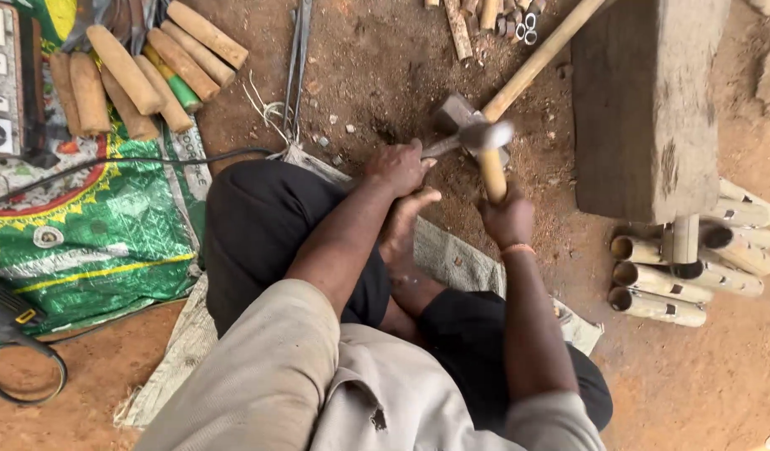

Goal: The recorder is shown using a hammer to assemble or shape metal tool handles in a workshop setting.

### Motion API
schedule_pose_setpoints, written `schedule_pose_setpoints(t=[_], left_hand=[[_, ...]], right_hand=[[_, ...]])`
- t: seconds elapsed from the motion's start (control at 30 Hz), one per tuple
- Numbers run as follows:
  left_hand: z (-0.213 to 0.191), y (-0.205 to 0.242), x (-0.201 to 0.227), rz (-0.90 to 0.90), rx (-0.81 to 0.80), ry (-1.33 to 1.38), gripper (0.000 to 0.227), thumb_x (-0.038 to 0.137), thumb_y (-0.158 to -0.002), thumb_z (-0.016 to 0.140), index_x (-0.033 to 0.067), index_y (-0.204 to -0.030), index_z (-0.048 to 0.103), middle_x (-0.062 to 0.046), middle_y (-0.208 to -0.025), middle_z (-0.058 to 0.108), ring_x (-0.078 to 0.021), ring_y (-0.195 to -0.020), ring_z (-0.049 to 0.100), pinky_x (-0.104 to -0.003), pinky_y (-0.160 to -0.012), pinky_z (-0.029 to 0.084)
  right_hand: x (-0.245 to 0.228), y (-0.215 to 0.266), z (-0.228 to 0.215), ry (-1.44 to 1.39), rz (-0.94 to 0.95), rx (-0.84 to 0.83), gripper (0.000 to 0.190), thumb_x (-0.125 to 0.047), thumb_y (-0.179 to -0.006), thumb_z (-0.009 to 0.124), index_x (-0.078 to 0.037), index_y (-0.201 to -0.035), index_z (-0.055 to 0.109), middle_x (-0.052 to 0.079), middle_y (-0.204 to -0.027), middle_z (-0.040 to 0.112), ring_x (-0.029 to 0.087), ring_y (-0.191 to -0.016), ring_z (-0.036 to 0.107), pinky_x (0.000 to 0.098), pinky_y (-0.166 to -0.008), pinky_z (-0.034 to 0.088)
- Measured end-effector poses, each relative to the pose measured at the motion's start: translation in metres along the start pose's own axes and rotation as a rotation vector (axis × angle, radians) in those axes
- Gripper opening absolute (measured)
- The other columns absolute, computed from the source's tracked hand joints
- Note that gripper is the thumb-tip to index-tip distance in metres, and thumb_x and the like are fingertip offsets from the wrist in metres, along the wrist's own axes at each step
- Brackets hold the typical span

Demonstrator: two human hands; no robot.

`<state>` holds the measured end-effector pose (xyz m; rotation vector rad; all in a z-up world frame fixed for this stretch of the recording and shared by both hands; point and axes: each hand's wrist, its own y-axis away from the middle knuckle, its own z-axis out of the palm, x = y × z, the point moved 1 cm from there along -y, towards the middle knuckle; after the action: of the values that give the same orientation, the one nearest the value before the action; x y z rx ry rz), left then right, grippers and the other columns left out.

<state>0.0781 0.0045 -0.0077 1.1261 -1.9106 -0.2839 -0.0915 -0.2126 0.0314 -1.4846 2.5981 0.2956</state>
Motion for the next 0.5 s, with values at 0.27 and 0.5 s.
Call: schedule_pose_setpoints(t=[0.27, 0.5], left_hand=[[0.025, -0.052, -0.009, 0.091, -0.057, 0.095, 0.046, 0.051, -0.107, 0.042, 0.0083, -0.113, 0.059, -0.006, -0.083, 0.060, -0.0200, -0.066, 0.057, -0.040, -0.062, 0.053], [0.018, -0.026, -0.001, -0.105, -0.129, 0.194, 0.050, 0.052, -0.108, 0.034, 0.0098, -0.110, 0.060, -0.004, -0.088, 0.057, -0.0185, -0.078, 0.058, -0.040, -0.073, 0.051]], right_hand=[[-0.017, 0.025, -0.141, -1.092, -0.445, 0.540, 0.046, -0.046, -0.110, 0.058, 0.000, -0.115, 0.061, 0.007, -0.087, 0.066, 0.014, -0.070, 0.064, 0.0256, -0.061, 0.053], [0.063, 0.015, 0.026, -0.335, -0.220, 0.467, 0.026, -0.036, -0.109, 0.066, -0.011, -0.108, 0.059, 0.013, -0.093, 0.068, 0.026, -0.075, 0.067, 0.0404, -0.069, 0.057]])
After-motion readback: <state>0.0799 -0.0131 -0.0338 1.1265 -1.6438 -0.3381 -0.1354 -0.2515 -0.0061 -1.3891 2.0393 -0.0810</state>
